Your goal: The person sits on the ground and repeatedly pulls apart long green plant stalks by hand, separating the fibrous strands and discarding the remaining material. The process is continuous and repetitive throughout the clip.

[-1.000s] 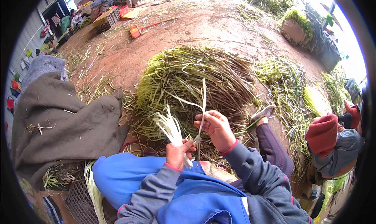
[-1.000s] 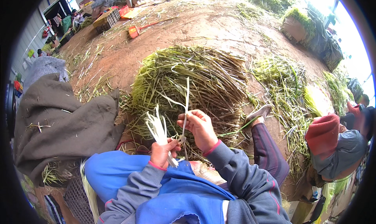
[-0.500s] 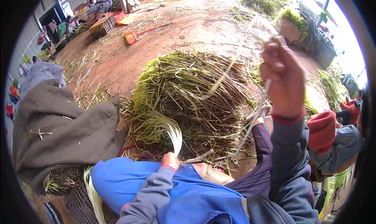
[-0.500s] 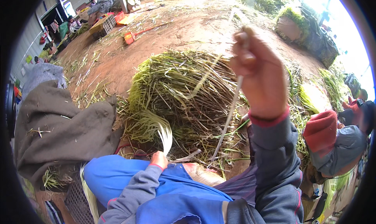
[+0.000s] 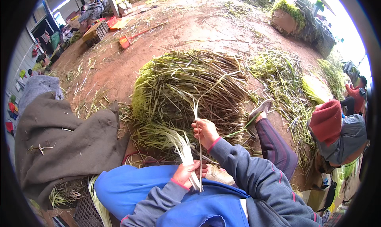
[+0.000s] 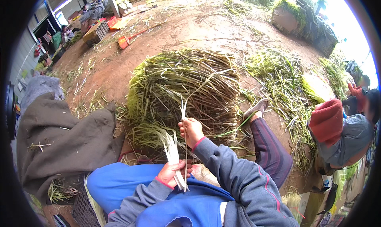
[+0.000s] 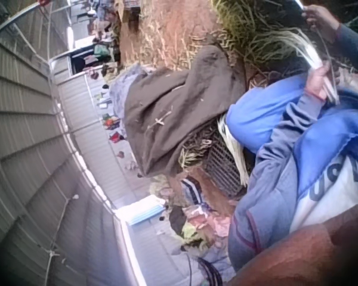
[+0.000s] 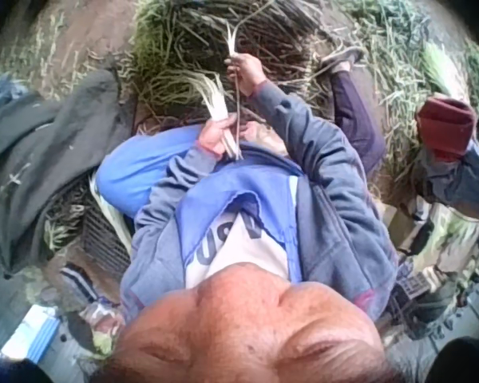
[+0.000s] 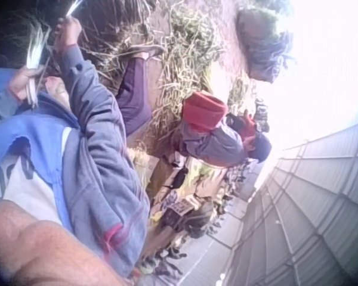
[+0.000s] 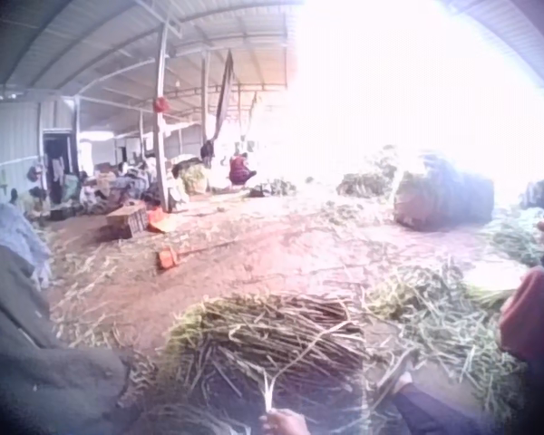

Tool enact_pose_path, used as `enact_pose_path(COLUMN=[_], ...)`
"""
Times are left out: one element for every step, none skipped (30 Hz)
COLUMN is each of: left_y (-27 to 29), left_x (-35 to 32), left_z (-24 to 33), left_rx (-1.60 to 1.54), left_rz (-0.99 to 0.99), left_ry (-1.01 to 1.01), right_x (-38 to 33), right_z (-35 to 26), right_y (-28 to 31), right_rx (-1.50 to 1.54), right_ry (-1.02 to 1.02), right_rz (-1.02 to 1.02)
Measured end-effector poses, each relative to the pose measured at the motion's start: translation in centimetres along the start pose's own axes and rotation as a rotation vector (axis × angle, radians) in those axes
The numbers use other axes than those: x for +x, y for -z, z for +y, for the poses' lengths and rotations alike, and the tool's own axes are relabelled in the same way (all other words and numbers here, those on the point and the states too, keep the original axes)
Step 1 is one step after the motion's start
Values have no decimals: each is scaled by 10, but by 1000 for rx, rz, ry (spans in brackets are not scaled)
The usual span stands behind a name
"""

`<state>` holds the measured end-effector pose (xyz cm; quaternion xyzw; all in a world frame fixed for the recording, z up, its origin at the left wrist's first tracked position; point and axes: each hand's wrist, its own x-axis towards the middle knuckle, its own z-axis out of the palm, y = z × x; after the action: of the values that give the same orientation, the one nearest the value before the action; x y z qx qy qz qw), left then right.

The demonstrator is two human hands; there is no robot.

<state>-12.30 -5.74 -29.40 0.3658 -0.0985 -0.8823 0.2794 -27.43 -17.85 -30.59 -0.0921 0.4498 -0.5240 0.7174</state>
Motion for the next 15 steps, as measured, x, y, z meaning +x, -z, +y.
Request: enact_pose_path(left_y=[3, 4, 5, 6, 6, 5, 4, 3, 2, 1, 0, 0, -1, -2, -3], left_x=[1, 1, 2, 2, 3, 3, 3, 3, 3, 4, 4, 4, 5, 4, 4], left_z=[1, 1, 0, 0, 0, 0, 0, 0, 0, 0, 0, 0, -1, -1, -2], left_rx=[3, 19, -26, -47, -58, -73, -76, -76, -78, -48, -39, -30, -21, -19, -15], left_rz=[3, 66, 63, 14, 17, 3, -7, -19, -20, -8, -18, -12, 14, 5, 15], left_ry=[3, 26, 12, -17, -22, -27, -30, -33, -33, -29, -31, -31, -20, -38, -45], right_x=[-1, -4, -8, -14, -21, -30, -38, -45, -53, -57, -61, -63, -63, -63, -64], right_z=[1, -1, -6, -11, -16, -20, -22, -22, -22, -21, -19, -16, -15, -13, -11], right_y=[4, 9, 15, 20, 25, 29, 33, 36, 39, 40, 41, 41, 42, 42, 42], right_rx=[-45, -109, -166, -271, -330, -384, -437, -479, -479, -485, -475, -447, -491, -525, -578], right_ry=[-22, -36, -80, -109, -141, -156, -169, -180, -159, -144, -140, -109, -50, -12, 13], right_rz=[9, -57, -107, -153, -184, -216, -231, -266, -317, -300, -312, -297, -279, -270, -211])
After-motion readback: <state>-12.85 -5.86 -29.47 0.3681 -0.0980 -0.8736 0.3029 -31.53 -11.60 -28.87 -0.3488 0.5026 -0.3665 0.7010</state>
